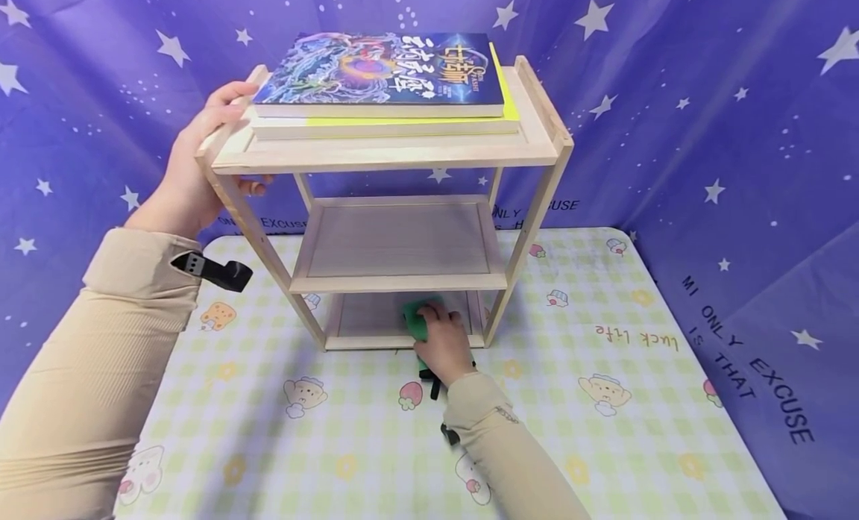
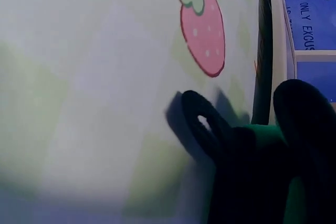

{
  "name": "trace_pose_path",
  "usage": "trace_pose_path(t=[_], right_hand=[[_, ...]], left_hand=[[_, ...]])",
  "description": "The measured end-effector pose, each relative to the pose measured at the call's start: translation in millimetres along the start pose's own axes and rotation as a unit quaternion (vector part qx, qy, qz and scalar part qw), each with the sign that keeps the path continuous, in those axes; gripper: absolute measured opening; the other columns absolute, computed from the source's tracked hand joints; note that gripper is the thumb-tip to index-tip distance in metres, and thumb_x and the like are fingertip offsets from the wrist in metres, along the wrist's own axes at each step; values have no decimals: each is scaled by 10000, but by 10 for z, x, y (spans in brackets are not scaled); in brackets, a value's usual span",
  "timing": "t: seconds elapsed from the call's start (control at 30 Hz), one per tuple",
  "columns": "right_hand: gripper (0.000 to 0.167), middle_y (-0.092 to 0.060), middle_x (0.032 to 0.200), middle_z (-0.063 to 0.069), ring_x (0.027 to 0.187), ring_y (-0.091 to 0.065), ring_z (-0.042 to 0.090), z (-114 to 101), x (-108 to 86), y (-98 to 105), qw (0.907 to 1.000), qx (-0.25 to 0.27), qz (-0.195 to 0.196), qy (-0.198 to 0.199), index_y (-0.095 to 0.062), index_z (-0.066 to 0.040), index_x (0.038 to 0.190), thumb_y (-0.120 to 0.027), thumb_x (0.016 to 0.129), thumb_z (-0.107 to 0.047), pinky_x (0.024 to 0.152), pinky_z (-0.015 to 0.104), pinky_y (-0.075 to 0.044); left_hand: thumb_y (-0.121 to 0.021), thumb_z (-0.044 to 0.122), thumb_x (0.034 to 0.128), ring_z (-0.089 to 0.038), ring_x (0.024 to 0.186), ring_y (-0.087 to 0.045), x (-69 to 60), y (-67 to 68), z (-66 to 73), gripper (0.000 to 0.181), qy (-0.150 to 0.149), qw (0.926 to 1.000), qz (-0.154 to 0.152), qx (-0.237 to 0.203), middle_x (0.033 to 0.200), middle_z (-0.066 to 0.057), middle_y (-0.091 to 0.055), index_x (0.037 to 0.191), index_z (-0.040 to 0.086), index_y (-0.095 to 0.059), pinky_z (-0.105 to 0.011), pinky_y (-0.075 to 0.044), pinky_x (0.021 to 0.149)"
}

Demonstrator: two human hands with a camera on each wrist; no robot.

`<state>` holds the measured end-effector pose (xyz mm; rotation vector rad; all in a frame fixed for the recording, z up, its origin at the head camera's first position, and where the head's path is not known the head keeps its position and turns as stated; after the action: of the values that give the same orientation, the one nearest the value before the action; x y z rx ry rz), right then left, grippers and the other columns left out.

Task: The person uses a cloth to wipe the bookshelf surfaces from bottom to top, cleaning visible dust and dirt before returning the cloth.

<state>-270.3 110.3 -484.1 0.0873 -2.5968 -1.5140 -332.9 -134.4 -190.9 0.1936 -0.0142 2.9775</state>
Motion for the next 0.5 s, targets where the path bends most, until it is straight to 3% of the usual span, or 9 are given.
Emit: trace_pose_path(t=[0.5], right_hand=[[491, -561, 1343, 176, 1061, -541, 474, 153, -81, 134, 9968, -567, 565, -3, -618, -38, 1226, -717, 750, -104, 869, 526, -491]], left_hand=[[-397, 337, 1001, -178, 569, -519, 3, -3, 6, 329, -53, 10000, -12, -35, 1305, -75, -429, 1328, 331, -428, -311, -384, 497]])
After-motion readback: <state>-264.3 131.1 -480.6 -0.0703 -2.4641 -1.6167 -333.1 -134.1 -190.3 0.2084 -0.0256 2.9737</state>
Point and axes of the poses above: each hand's wrist, its own x-axis towards the middle knuckle, its own y-axis out of the back of the hand, z = x × y, the point moved 9 cm from there along x, towards the middle knuckle
